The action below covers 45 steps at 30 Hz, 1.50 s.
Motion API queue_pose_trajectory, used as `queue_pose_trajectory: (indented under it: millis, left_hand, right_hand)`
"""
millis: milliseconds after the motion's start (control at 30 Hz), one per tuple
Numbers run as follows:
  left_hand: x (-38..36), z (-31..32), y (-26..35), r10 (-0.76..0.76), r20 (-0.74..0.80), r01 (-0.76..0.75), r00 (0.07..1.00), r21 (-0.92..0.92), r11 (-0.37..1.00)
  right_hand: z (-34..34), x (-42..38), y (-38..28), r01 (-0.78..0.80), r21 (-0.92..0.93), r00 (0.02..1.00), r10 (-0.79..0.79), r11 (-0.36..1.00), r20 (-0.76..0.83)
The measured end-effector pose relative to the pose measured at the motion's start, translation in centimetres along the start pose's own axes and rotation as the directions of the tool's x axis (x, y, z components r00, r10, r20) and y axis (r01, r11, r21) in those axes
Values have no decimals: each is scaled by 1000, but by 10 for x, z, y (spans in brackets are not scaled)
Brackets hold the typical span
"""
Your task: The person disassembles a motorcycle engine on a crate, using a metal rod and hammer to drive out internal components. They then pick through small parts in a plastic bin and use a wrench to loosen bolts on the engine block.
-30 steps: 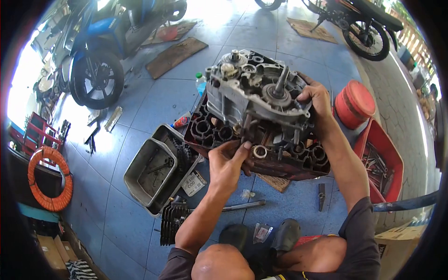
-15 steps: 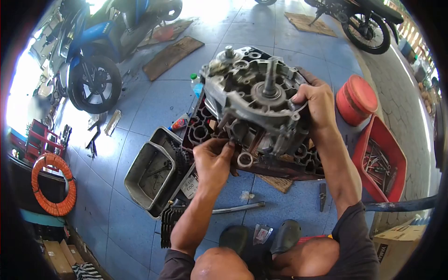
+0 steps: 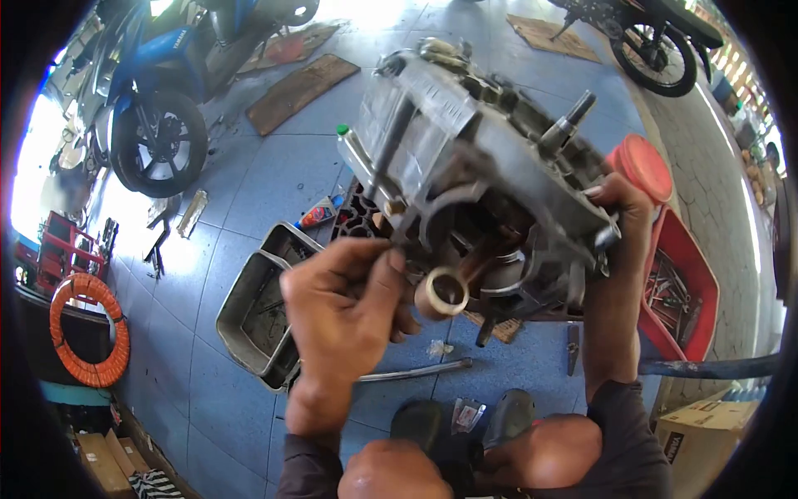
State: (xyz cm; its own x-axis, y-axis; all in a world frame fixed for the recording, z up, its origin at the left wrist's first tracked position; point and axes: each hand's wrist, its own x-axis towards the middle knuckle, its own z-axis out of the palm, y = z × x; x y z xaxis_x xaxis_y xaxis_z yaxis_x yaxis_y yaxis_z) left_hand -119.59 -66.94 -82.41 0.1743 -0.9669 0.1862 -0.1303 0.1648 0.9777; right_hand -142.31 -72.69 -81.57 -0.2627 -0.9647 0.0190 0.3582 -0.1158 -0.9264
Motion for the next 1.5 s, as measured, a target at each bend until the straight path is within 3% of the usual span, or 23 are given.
queue_pose_trajectory:
  millis: [100,167,200,233,367,467,533,567,600,667,700,767,800,867,933,1000,1033,1100,1133,1233,1267,1333,1500]
  left_hand:
    - [17,-3,18,-198,167,164,966,198,966]
    - [13,-1,0,-193,216,137,957,249,959]
    - [7,-1,-14,-216,254,134,943,305,943]
    - [3,-2,-27,-321,250,278,914,192,941]
    - [-14,-7,-33,-218,186,200,958,113,973]
    - [-12,4,-25,-126,141,109,982,124,986]
    - [-5,13,-20,-66,119,56,991,91,994]
    - [2,19,-17,64,140,-98,988,255,962]
    - [8,26,-13,190,185,-251,964,407,878]
    - [16,45,2,183,224,-254,957,353,900]
    - [17,56,6,243,273,-335,931,371,866]
    - [14,77,10,325,378,-460,867,356,813]
    - [9,89,10,328,400,-472,856,345,811]
    - [-3,114,8,477,446,-640,757,362,678]
    - [-5,120,18,422,454,-611,785,455,648]
    - [2,114,10,342,488,-542,803,360,759]
    - [4,111,8,286,507,-472,813,286,834]
    - [-3,107,8,244,504,-349,829,124,929]
    - [-8,103,5,229,510,-347,829,147,926]
    - [-14,84,-24,389,249,-419,887,80,905]
    - [-13,83,-40,392,256,-425,884,88,901]
    - [-12,81,-65,522,432,-676,736,414,610]
    - [-16,89,-91,528,463,-696,712,364,619]
  right_hand:
    - [-23,-3,25,-137,-24,990,137,990,-25]
    - [-26,-4,38,-270,285,951,301,920,-69]
    - [-28,-8,41,-280,294,945,316,914,-84]
    - [-28,-14,43,-279,223,940,313,934,-136]
    - [-29,-15,41,-294,106,938,308,950,-160]
    - [-49,-6,56,-348,172,915,374,922,-152]
    - [-49,-10,51,-216,206,961,245,954,-130]
    - [-51,-14,44,-187,-66,950,164,980,-264]
    - [-50,-20,36,-178,-64,950,154,982,-273]
    - [-54,-32,25,-177,263,953,232,948,-194]
    - [-64,-37,27,-166,268,950,227,949,-214]
    - [-87,-44,34,95,93,986,-81,991,-144]
    - [-97,-50,37,105,95,982,-88,990,-169]
    - [-111,-65,45,362,-288,883,-425,887,-198]
    - [-109,-84,53,407,-305,853,-478,861,-212]
    - [-99,-91,70,596,-476,586,-756,647,-294]
    - [-106,-102,62,577,-475,586,-742,664,-326]
    - [-118,-125,41,596,-795,531,-796,107,291]
    - [-118,-130,47,595,-793,542,-795,131,274]
    - [-118,-129,58,693,-679,582,-745,244,326]
    - [-117,-125,58,709,-671,550,-766,218,333]
    - [-113,-121,57,735,-658,490,-798,163,350]
    - [-108,-121,57,714,-678,511,-794,177,330]
